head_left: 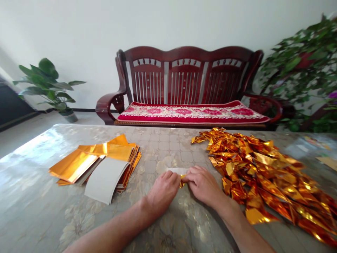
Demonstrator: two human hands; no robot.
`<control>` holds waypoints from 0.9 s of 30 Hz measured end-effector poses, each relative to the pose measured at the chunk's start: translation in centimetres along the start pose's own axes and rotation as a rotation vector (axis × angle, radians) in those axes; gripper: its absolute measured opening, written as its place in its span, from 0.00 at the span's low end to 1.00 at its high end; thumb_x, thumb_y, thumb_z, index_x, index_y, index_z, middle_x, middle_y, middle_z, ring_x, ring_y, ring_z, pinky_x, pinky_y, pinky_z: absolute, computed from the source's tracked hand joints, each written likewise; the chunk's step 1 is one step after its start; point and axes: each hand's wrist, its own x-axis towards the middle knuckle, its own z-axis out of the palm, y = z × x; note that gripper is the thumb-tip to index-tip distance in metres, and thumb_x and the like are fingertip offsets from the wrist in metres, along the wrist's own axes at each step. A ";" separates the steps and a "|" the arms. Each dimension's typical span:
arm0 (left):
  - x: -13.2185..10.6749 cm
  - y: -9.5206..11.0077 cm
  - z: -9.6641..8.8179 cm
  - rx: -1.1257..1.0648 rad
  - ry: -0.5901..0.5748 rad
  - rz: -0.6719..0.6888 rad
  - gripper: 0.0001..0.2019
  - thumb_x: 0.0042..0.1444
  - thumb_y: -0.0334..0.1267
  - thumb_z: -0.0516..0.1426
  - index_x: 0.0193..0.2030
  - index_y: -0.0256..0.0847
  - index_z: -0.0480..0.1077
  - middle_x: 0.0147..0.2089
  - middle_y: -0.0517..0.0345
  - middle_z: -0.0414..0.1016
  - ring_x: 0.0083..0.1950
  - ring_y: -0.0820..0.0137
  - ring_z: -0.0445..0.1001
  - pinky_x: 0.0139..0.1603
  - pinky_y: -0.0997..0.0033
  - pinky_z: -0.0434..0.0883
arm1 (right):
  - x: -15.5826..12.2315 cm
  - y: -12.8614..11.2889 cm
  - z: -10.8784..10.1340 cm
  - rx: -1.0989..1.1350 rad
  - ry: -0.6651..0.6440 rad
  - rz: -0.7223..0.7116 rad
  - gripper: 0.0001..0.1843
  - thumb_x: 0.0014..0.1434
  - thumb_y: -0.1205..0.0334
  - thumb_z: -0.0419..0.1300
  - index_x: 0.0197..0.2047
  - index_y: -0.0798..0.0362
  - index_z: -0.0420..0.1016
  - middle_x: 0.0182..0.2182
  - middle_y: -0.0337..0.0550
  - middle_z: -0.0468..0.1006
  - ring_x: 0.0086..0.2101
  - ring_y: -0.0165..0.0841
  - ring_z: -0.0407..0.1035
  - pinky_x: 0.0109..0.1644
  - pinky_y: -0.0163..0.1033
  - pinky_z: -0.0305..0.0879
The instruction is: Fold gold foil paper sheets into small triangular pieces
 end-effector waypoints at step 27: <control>-1.6 0.3 -1.1 -0.065 0.061 0.067 0.16 0.66 0.33 0.52 0.60 0.41 0.64 0.56 0.51 0.73 0.53 0.61 0.70 0.52 0.60 0.67 | 0.8 1.6 1.9 0.035 0.169 0.305 0.12 0.55 0.59 0.66 0.43 0.48 0.73 0.40 0.40 0.77 0.43 0.38 0.68 0.44 0.39 0.58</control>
